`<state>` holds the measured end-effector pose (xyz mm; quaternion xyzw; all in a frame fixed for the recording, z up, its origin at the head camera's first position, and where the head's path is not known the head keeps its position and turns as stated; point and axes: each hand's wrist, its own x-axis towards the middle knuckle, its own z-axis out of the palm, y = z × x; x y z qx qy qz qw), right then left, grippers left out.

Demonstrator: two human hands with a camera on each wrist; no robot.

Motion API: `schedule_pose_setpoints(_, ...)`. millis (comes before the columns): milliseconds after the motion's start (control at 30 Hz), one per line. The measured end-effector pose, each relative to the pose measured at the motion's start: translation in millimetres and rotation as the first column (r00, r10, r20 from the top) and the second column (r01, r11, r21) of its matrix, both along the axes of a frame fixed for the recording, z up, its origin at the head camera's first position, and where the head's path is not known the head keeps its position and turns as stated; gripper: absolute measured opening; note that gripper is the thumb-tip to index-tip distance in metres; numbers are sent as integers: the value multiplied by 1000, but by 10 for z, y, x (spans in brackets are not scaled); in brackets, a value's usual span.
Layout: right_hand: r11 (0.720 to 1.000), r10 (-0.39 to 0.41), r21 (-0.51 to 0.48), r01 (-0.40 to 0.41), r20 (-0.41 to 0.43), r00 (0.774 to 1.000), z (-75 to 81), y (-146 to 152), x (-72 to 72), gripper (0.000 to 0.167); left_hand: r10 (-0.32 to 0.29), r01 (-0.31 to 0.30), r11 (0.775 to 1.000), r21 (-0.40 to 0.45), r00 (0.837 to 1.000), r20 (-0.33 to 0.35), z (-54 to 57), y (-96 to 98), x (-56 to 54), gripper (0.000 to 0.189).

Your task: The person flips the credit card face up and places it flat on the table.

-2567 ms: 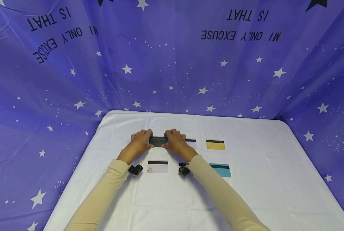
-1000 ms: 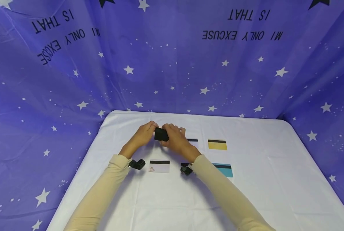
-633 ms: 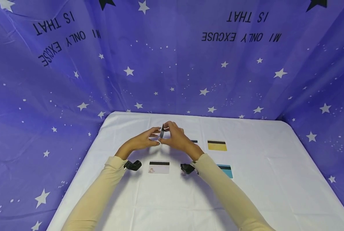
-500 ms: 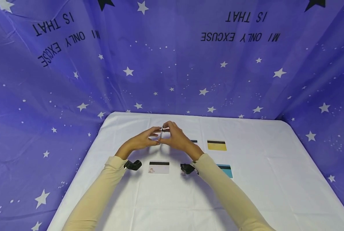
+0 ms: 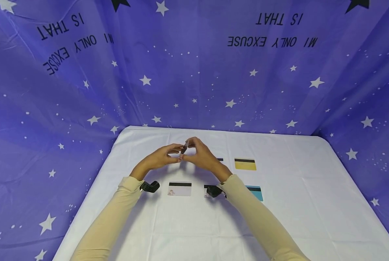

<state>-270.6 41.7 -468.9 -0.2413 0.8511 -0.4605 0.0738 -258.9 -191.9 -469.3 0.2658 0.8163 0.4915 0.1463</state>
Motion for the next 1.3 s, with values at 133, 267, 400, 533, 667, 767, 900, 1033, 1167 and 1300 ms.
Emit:
schedule_pose_setpoints(133, 998, -35, 47, 36, -18, 999, -7, 47, 5, 65, 64, -73, 990, -117, 995, -74, -18, -45, 4, 55)
schedule_pose_setpoints(267, 989, -54, 132, 63, -74, 996, 18, 96, -3, 69, 102, -138, 965, -224, 981, -166, -16, -59, -4, 54)
schedule_pose_setpoints(400, 976, -45, 206, 75, -146, 988, 11, 134, -41, 67, 117, -178, 936, -305, 971, -208, 13, -48, -12, 57)
schedule_pose_setpoints(533, 959, -32, 271, 81, -179, 983, -18, 165, -69, 66, 108, -188, 914, -360, 967, -229, 9, -44, -20, 57)
schedule_pose_setpoints(667, 931, -8, 358, 75, -183, 983, -56, 190, -76, 65, 89, -193, 885, -424, 963, -253, -3, -47, -7, 56)
schedule_pose_setpoints(767, 910, 11, 410, 68, -189, 982, -91, 198, -70, 62, 80, -207, 863, -461, 957, -280, -12, -49, 7, 56)
schedule_pose_setpoints(900, 890, 28, 449, 73, -213, 977, -148, 187, -54, 60, 80, -229, 847, -479, 947, -311, -39, -47, 20, 55)
schedule_pose_setpoints(1033, 863, 59, 499, 81, -257, 965, -206, 158, -37, 58, 82, -248, 829, -501, 940, -330, -60, -36, 45, 54)
schedule_pose_setpoints(1167, 830, 107, 553, 75, -290, 951, -251, 123, -22, 57, 74, -266, 808, -525, 931, -357, -68, -23, 76, 54)
schedule_pose_setpoints(1300, 816, 120, 571, 83, -309, 944, -281, 99, -18, 57, 83, -285, 802, -525, 923, -375, -79, -15, 88, 52)
